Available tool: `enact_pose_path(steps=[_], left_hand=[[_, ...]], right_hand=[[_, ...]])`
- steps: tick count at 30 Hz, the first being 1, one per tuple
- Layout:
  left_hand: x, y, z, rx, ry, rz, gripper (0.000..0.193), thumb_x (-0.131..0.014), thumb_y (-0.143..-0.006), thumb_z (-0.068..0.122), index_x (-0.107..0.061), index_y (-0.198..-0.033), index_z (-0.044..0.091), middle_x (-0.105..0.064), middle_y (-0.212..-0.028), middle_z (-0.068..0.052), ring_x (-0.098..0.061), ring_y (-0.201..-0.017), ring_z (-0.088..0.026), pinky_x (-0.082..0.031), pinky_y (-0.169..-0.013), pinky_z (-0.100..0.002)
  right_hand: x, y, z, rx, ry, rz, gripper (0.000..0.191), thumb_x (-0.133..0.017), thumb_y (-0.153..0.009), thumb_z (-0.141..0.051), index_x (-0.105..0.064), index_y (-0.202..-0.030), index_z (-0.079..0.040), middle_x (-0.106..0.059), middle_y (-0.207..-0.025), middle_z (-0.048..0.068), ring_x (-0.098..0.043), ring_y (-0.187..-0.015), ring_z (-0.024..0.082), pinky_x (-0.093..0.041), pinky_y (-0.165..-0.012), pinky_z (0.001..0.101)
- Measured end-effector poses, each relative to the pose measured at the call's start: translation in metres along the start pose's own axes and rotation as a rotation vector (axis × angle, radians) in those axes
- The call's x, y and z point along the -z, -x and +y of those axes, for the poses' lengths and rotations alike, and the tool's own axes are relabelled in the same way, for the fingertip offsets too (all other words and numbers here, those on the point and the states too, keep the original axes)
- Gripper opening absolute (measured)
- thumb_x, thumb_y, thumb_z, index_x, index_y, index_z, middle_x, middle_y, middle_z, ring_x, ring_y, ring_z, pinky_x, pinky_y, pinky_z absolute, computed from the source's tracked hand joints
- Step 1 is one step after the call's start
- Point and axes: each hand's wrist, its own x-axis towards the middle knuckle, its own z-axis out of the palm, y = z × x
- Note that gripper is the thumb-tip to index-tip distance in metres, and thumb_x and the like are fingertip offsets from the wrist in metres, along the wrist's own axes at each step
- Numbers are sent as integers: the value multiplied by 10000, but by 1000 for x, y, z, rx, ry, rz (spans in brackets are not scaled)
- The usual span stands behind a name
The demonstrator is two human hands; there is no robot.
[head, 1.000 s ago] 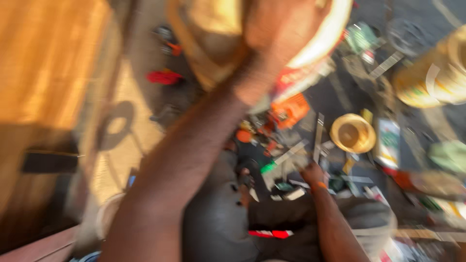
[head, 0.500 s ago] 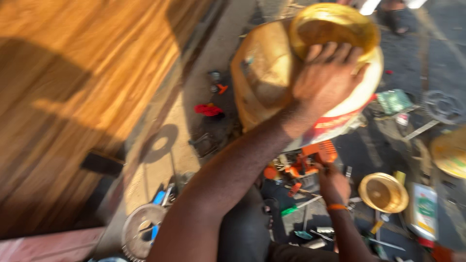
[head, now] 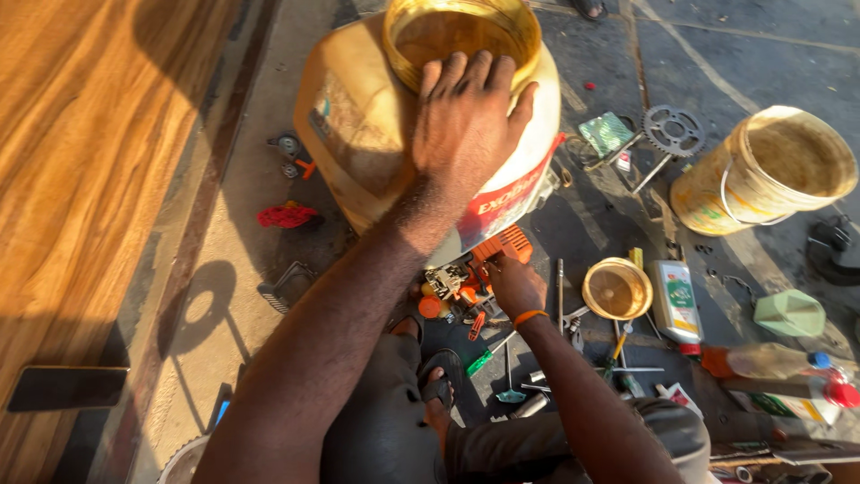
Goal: The person sits on the ground repairing a small orange combustion engine positioned under a large plastic jerrycan. They use pliers and a screwdriver to work on parts near the engine's base, reposition the jerrycan, and manipulate a bolt and engine components by hand.
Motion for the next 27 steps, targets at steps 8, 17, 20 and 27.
enact_pose_path(steps=[8,17,20,27], left_hand=[[5,-2,-1,-13,1,-25,355,-674,-1025,408,-652,-991,55,-651,-984,-114,-603,-1004,-298,-422,-907,-480],[11,-2,-1,-11,-5,6,350,-691,-1010,421,-654,-1003,73,-663,-1005,-99,-595,-1017,-288,-420,-922,-472],[14,-4,0,9,41,-62,338,-700,-1009,404,-653,-980,71,-662,-964,-104,-598,-981,-300,-418,-887,-478],[15,-3,-4,-45,-28,-62,332,-738,-1021,397,-680,-1011,71,-670,-991,-104,-603,-987,-297,-423,-888,-464]], right_hand=[[3,-15,-11,-63,16,-71,317,-575,-996,-402,-759,-1100,-166,-774,-1040,127,-781,-944,322,-604,-828,467],[10,-8,-10,93,-80,99,254,-647,-896,-391,-755,-1044,-215,-792,-990,78,-751,-934,335,-585,-803,475],[10,-9,-7,9,-35,-9,257,-617,-935,-413,-773,-1057,-248,-751,-971,129,-733,-925,361,-566,-813,489],[-8,-15,-1,167,64,142,198,-615,-944,-290,-764,-971,-162,-760,-918,120,-735,-875,352,-549,-728,513]])
